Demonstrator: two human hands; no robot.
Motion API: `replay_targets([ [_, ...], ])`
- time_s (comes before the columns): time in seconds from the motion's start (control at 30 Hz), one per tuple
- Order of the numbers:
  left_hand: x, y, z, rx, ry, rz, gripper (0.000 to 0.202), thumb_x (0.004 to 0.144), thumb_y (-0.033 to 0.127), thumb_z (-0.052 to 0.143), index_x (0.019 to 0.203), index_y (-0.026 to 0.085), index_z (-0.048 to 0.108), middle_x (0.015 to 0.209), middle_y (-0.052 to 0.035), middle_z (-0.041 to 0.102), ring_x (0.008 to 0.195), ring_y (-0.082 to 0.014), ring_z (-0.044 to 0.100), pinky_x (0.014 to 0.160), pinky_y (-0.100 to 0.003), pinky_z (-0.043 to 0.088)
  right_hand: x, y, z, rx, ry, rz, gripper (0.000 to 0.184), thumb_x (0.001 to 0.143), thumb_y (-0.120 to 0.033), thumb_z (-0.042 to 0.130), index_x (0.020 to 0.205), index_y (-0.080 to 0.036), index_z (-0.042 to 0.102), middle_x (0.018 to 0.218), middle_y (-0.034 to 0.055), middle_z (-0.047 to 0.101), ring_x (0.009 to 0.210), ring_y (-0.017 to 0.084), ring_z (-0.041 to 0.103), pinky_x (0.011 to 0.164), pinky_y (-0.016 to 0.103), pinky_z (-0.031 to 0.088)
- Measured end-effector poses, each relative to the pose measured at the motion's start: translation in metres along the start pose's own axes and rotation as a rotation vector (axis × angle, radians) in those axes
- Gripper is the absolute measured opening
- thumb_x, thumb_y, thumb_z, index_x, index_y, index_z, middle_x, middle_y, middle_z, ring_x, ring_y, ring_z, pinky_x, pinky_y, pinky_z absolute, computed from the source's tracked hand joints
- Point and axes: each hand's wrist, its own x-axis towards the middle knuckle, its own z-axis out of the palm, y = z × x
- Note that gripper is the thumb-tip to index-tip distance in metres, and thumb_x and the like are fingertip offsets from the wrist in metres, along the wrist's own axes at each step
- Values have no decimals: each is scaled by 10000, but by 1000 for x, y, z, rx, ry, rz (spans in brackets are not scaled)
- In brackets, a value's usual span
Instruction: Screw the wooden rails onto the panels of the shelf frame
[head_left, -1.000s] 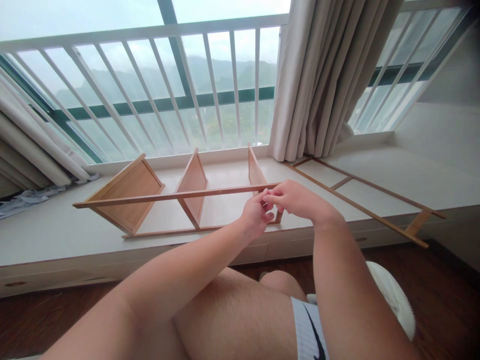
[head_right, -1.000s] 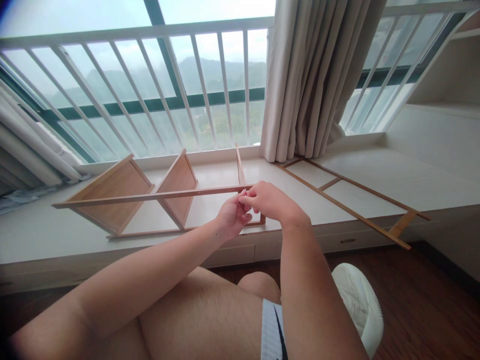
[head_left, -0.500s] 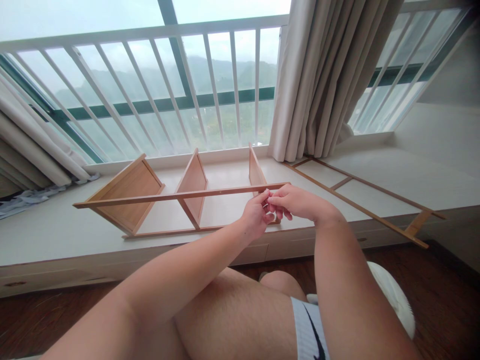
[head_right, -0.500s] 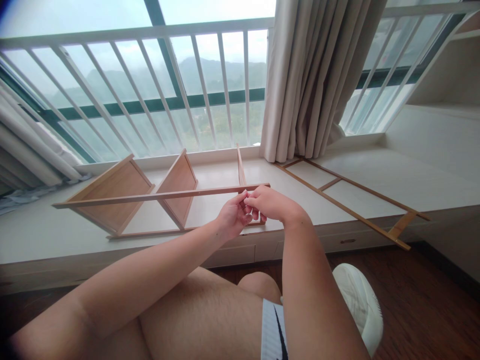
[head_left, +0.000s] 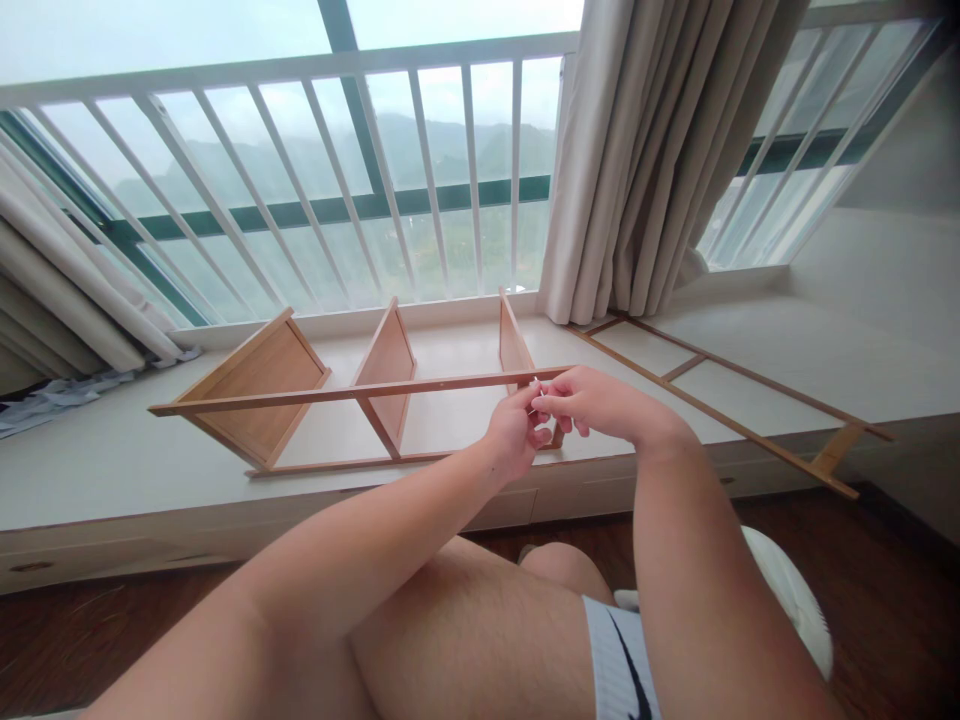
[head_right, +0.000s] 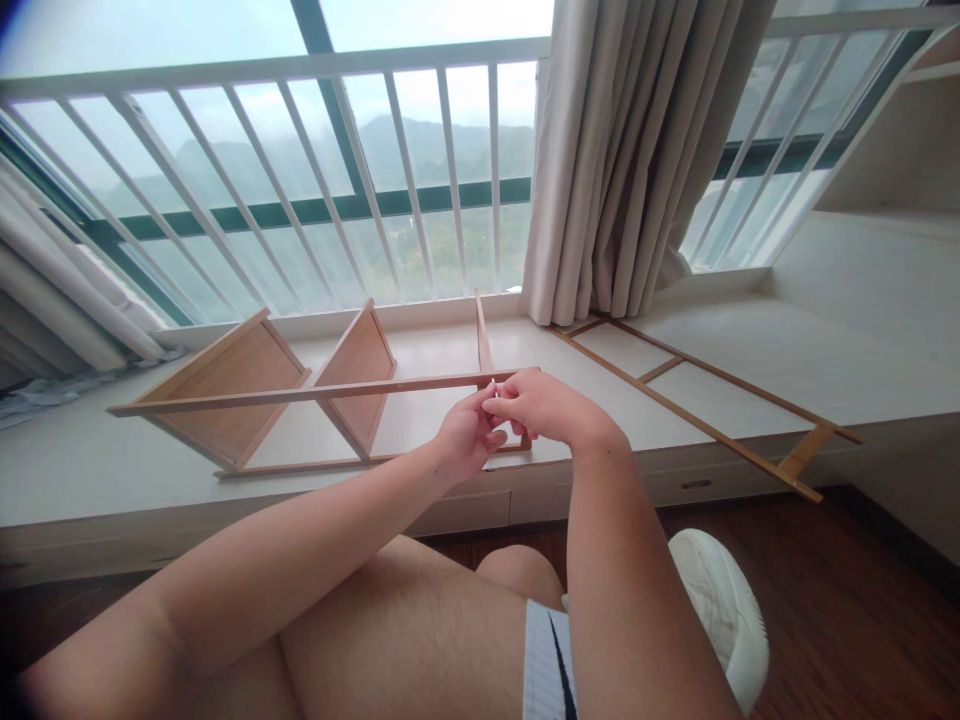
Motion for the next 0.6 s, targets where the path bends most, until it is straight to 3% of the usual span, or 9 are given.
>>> replay_targets([
  [0.13, -1, 2, 1, -34, 8, 8, 184, 812, 293, 652, 768, 135, 567, 594, 30, 403, 490, -62, 362, 392, -204, 147, -1, -1, 1, -41, 41, -22, 340, 827, -471, 571, 676, -168, 603, 640, 30, 645, 517, 123, 528, 509, 247, 398],
  [0.3, -1, 2, 1, -31, -9, -5, 196, 837, 306, 621, 757, 136, 567, 584, 30, 386, 485, -66, 369, 391, -207, 151, 0, -1, 1, -84, 80, -20, 363, 818, -475, 576, 617, -175, 540, 612, 12, 634, 514, 121, 537, 504, 245, 389],
  [0.6, 1, 2, 1, -39, -21, 1, 198, 834, 323, 634, 782, 141, 576, 614, 15, 438, 510, -76, 438, 400, -214, 143, -1, -5, 1, -100, 68, -16, 337, 837, -444, 560, 670, -170, 664, 636, 24, 656, 503, 124, 545, 483, 249, 377],
])
